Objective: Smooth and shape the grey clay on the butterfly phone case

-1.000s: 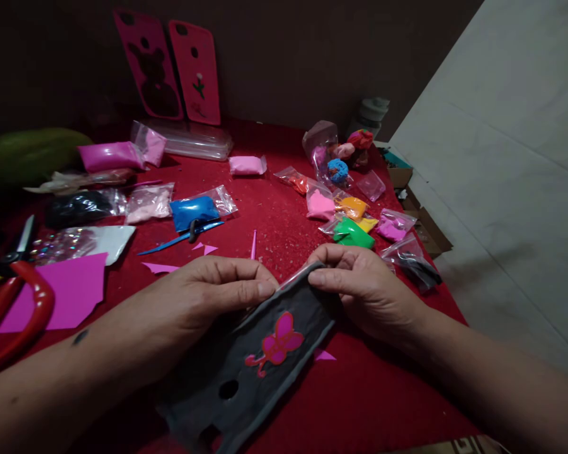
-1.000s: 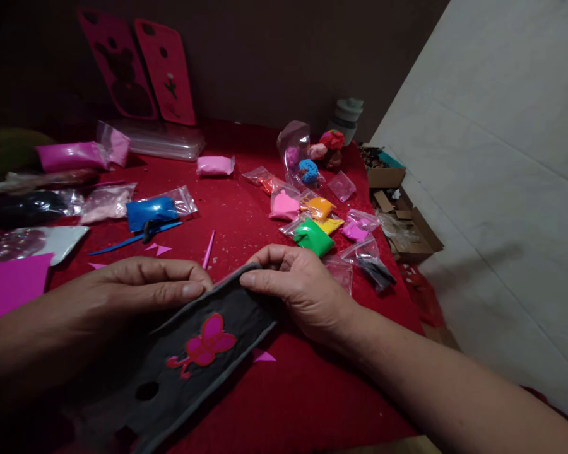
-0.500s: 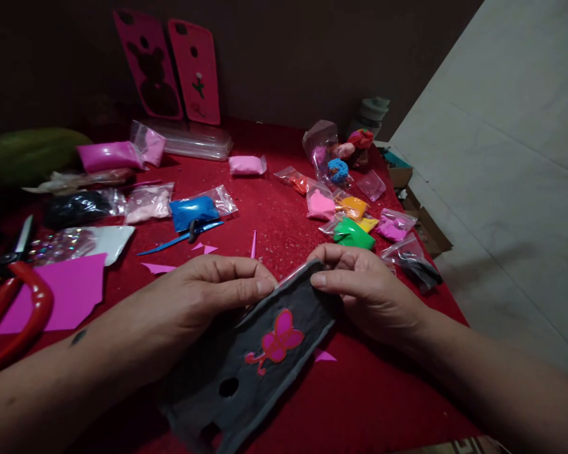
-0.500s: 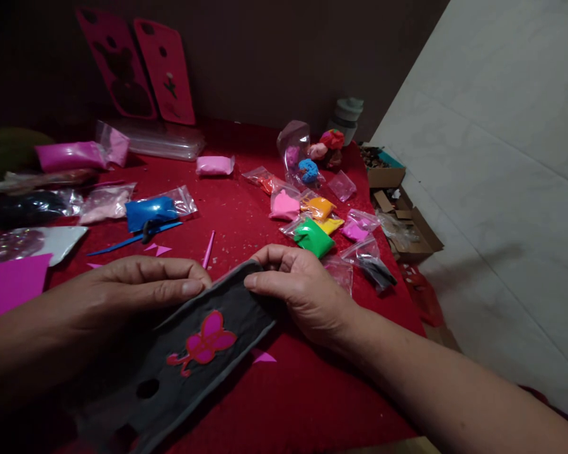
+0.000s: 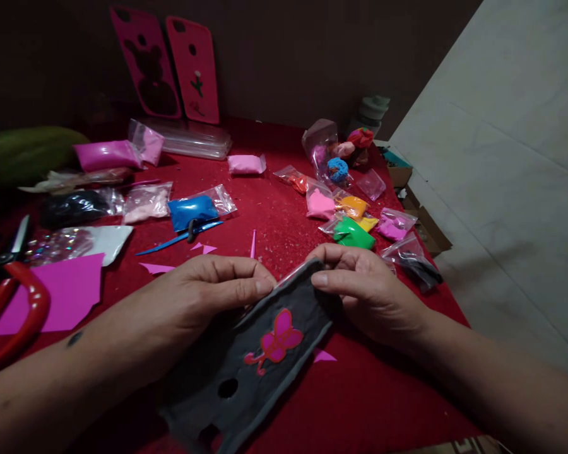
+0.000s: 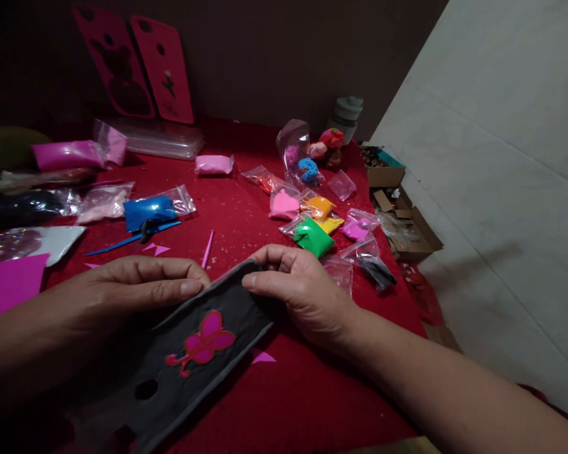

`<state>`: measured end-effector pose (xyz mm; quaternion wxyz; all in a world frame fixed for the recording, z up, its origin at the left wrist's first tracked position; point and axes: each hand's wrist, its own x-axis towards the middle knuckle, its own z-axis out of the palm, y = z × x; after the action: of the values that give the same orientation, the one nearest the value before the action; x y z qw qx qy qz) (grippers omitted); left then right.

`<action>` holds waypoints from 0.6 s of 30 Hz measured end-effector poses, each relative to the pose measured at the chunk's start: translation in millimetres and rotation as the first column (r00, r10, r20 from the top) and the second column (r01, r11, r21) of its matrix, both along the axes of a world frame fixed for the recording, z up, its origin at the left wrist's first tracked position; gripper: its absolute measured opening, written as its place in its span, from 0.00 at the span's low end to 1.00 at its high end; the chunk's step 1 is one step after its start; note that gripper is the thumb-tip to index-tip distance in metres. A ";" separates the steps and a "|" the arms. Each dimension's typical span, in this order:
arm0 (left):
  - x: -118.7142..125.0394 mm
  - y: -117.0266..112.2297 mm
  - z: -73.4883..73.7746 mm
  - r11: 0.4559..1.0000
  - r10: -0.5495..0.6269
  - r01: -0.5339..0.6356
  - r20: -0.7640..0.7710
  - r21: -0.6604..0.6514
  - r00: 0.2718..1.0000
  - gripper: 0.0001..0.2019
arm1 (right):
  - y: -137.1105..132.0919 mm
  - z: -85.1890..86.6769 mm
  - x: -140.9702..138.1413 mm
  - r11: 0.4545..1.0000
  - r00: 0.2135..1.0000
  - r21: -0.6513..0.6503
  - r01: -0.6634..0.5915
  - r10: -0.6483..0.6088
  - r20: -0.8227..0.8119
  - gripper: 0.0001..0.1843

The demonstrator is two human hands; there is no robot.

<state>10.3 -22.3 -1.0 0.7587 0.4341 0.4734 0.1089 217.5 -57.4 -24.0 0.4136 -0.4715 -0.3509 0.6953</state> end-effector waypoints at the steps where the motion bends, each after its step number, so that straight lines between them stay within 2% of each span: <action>1: -0.1 -0.3 -0.3 1.000 0.005 -0.005 0.002 -0.007 1.000 0.11 | -0.2 -0.9 0.0 1.000 1.000 0.008 -0.002 0.002 0.026 0.08; 6: 2.1 -0.8 0.0 0.999 0.028 -0.028 -0.017 -0.022 0.999 0.10 | -1.1 -2.1 0.1 1.000 0.999 0.024 -0.001 0.000 0.041 0.05; 10: 4.0 0.5 2.1 0.998 0.057 -0.057 -0.022 -0.039 0.998 0.11 | 1.1 2.5 0.1 0.999 0.995 -0.021 0.040 -0.042 -0.090 0.09; 14: 3.4 1.1 3.0 0.996 0.069 -0.071 -0.052 -0.044 0.996 0.11 | 5.8 4.0 0.1 0.991 0.972 -0.069 0.112 -0.124 -0.199 0.05; 18: 3.3 2.7 1.5 0.998 0.058 -0.058 -0.020 -0.030 0.998 0.11 | 8.2 1.4 0.4 0.988 0.958 -0.119 0.103 -0.131 -0.257 0.03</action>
<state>13.6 -19.5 0.5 0.7573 0.4095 0.4946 0.1195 217.9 -49.2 -22.7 0.4717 -0.4158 -0.2274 0.7435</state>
